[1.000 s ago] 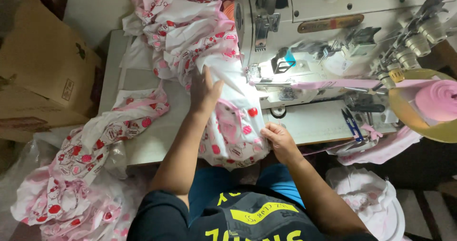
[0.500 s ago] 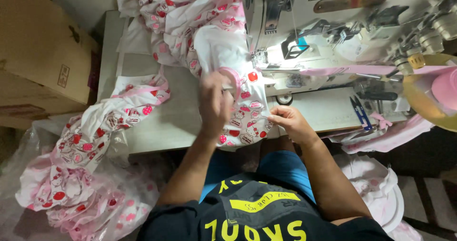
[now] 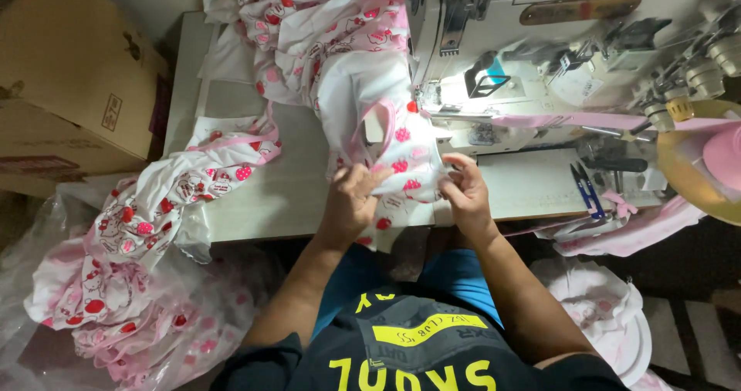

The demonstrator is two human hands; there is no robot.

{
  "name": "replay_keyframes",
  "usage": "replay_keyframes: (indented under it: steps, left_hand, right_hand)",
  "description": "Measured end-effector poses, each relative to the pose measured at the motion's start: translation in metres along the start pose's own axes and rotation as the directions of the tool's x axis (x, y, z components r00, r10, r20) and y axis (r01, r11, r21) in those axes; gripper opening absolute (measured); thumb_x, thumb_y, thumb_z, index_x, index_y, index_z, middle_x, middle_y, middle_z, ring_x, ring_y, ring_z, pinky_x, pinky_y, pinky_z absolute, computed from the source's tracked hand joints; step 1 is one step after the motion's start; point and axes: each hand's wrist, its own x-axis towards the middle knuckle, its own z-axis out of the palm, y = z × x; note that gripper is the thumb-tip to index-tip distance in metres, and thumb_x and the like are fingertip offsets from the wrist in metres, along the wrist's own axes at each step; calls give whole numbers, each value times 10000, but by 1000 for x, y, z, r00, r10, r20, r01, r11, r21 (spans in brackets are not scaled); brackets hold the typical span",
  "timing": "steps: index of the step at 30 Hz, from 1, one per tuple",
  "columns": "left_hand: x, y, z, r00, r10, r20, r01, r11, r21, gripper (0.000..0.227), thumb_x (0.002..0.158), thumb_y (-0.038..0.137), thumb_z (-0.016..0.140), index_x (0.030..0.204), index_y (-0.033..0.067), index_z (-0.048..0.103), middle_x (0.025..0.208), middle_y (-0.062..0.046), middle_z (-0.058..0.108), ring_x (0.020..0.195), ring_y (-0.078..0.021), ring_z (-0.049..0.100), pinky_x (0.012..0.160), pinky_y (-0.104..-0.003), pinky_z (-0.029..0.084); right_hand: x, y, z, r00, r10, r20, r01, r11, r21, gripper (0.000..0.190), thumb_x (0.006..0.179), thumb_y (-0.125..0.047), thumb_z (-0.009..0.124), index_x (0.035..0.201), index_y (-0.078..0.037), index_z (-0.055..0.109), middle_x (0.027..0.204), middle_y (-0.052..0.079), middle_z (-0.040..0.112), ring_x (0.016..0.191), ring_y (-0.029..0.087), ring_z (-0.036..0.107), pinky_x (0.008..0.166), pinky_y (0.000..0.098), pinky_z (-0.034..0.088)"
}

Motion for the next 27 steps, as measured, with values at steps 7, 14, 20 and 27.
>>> replay_keyframes:
  steps: [7,14,20,27]
  left_hand:
    - [95,-28,-16,981,182,-67,-160,955,249,369,833,52,571,1109,205,762,823,-33,482,692,-304,605,702,-440,495]
    - [139,-80,13,961,181,-207,-92,922,377,307,699,123,730,985,234,742,812,-16,550,708,-275,632,653,-431,508]
    - [115,-96,-14,965,120,-235,-118,993,21,440,799,247,742,1233,190,694,1116,-105,653,1091,-323,646,959,-448,501]
    - [126,-272,-37,612,-556,-562,568,804,-176,1080,564,613,724,1534,234,437,1552,-383,350,1483,-539,262,1068,-663,352]
  right_hand:
    - [47,2,14,967,-251,-46,212,890,-404,239,959,22,631,1165,-34,737,654,93,669,582,149,632,578,291,527]
    - [62,16,-2,953,-299,54,171,383,-908,173,998,-305,674,1159,-342,726,885,22,757,809,341,722,695,441,560]
    - [6,-5,8,879,-447,166,429,589,-685,237,994,-3,606,1162,-85,754,759,116,665,664,362,638,667,424,532]
    - [-21,52,-10,874,-298,384,479,388,-788,250,998,-125,526,1199,-49,654,871,122,679,728,316,620,692,445,452]
